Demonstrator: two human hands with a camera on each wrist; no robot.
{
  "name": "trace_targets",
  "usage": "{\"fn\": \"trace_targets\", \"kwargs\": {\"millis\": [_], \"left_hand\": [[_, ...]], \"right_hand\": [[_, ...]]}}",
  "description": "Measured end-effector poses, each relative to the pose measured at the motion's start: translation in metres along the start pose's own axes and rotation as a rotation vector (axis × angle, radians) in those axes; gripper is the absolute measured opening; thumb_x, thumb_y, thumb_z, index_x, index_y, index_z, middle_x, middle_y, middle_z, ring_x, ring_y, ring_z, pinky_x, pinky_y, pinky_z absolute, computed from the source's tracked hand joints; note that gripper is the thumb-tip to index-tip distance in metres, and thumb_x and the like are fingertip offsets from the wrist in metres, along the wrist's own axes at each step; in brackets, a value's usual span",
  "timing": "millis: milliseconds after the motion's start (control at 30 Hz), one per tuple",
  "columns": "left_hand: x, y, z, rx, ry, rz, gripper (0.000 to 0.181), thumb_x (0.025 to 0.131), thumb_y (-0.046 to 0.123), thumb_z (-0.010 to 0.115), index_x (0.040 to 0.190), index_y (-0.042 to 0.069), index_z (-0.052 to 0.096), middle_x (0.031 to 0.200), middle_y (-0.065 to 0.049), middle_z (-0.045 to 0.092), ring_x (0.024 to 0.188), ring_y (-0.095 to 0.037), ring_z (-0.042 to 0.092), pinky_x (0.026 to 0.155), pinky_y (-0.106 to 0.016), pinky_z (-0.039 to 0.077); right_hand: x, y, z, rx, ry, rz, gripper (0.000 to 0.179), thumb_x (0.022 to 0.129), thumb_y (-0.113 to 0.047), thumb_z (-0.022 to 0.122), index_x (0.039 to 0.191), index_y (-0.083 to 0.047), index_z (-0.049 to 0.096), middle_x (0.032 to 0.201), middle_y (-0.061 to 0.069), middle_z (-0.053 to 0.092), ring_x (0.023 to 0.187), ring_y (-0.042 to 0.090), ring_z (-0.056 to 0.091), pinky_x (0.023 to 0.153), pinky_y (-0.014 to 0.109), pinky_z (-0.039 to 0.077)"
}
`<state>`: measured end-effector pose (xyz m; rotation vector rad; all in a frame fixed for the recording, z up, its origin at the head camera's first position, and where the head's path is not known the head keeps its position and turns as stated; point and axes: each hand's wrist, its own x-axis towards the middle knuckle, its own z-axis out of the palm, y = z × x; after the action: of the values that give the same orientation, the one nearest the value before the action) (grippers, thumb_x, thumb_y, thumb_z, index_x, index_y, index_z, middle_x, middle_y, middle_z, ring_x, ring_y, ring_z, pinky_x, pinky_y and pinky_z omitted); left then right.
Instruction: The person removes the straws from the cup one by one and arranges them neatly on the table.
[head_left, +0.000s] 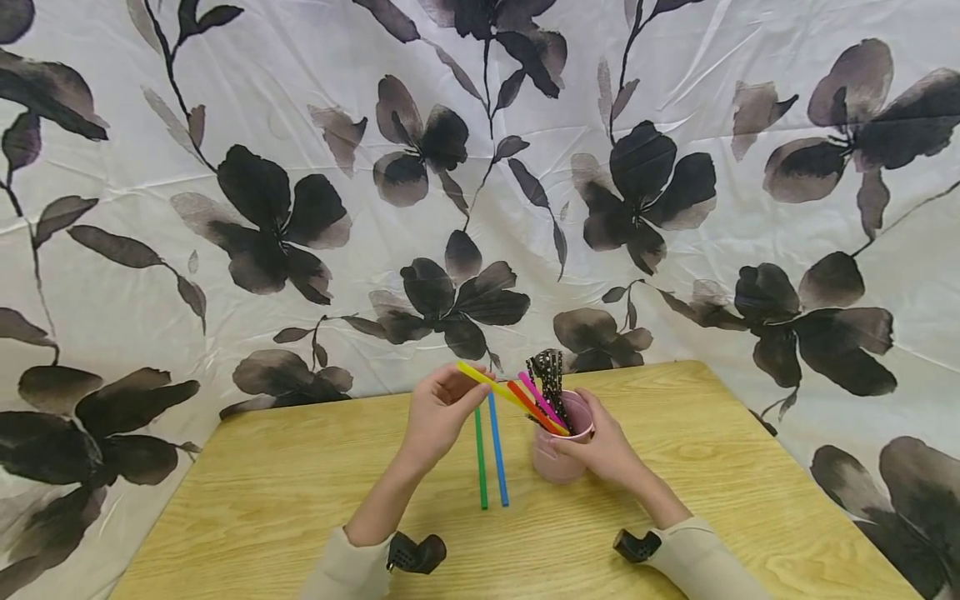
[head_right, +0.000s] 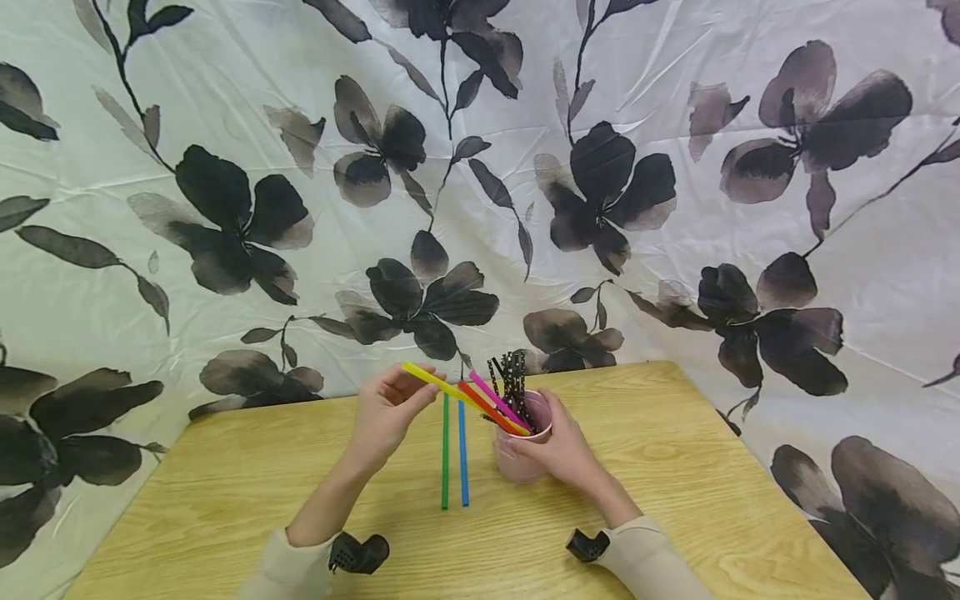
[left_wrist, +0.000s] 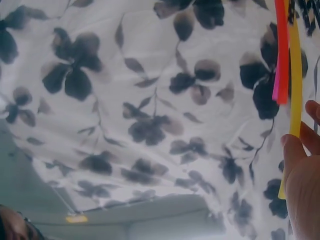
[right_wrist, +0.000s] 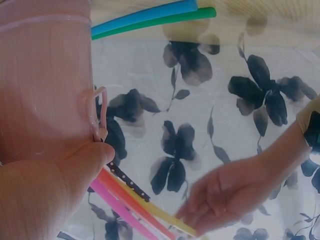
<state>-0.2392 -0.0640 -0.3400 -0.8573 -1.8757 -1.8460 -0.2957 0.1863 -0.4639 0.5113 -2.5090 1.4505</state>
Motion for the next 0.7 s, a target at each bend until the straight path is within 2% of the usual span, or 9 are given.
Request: {"fn": "trace_targets", "kwargs": {"millis": [200, 300, 400, 567, 700], "left_hand": [[0.002, 0.030, -0.012, 0.012, 0.033, 0.078, 0.025, 0.078, -0.011, 0.059, 0.102, -0.004, 0.056, 0.095, -0.022, 0.061, 0.085, -0.032, 0.060, 0.071, -0.031, 0.051], [0.004, 0.044, -0.019, -0.043, 0.067, 0.111, 0.028, 0.076, -0.015, 0.058, 0.101, -0.005, 0.049, 0.094, -0.021, 0.062, 0.085, -0.032, 0.060, 0.074, -0.035, 0.050], [0.007, 0.055, -0.029, -0.103, 0.110, 0.167, 0.028, 0.074, -0.021, 0.056, 0.095, -0.009, 0.042, 0.091, -0.025, 0.060, 0.084, -0.035, 0.060, 0.072, -0.037, 0.050], [0.016, 0.063, -0.053, -0.112, 0.211, 0.268, 0.018, 0.072, -0.021, 0.058, 0.086, -0.016, 0.047, 0.083, -0.029, 0.058, 0.078, -0.036, 0.061, 0.065, -0.040, 0.051], [0.023, 0.065, -0.070, -0.086, 0.274, 0.253, 0.014, 0.073, -0.016, 0.061, 0.086, -0.016, 0.055, 0.084, -0.028, 0.059, 0.076, -0.035, 0.062, 0.062, -0.042, 0.050]], "right_hand": [[-0.001, -0.002, 0.000, -0.007, -0.011, 0.025, 0.096, 0.062, -0.050, 0.073, 0.137, -0.018, 0.023, 0.131, 0.004, 0.038, 0.118, 0.022, 0.037, 0.094, 0.045, 0.034], [-0.001, -0.002, 0.000, -0.013, -0.010, 0.025, 0.096, 0.063, -0.050, 0.073, 0.137, -0.018, 0.023, 0.132, 0.004, 0.037, 0.119, 0.023, 0.036, 0.095, 0.045, 0.033], [-0.002, -0.002, 0.000, -0.014, -0.010, 0.025, 0.096, 0.063, -0.050, 0.073, 0.137, -0.018, 0.023, 0.132, 0.004, 0.037, 0.119, 0.022, 0.035, 0.095, 0.045, 0.033], [-0.003, -0.004, -0.001, -0.004, -0.013, 0.024, 0.096, 0.063, -0.050, 0.073, 0.137, -0.018, 0.022, 0.132, 0.005, 0.038, 0.119, 0.023, 0.036, 0.094, 0.046, 0.033], [-0.005, -0.015, -0.003, 0.001, -0.022, 0.011, 0.094, 0.065, -0.044, 0.074, 0.138, -0.013, 0.022, 0.131, 0.011, 0.038, 0.118, 0.028, 0.036, 0.093, 0.049, 0.033]]}}
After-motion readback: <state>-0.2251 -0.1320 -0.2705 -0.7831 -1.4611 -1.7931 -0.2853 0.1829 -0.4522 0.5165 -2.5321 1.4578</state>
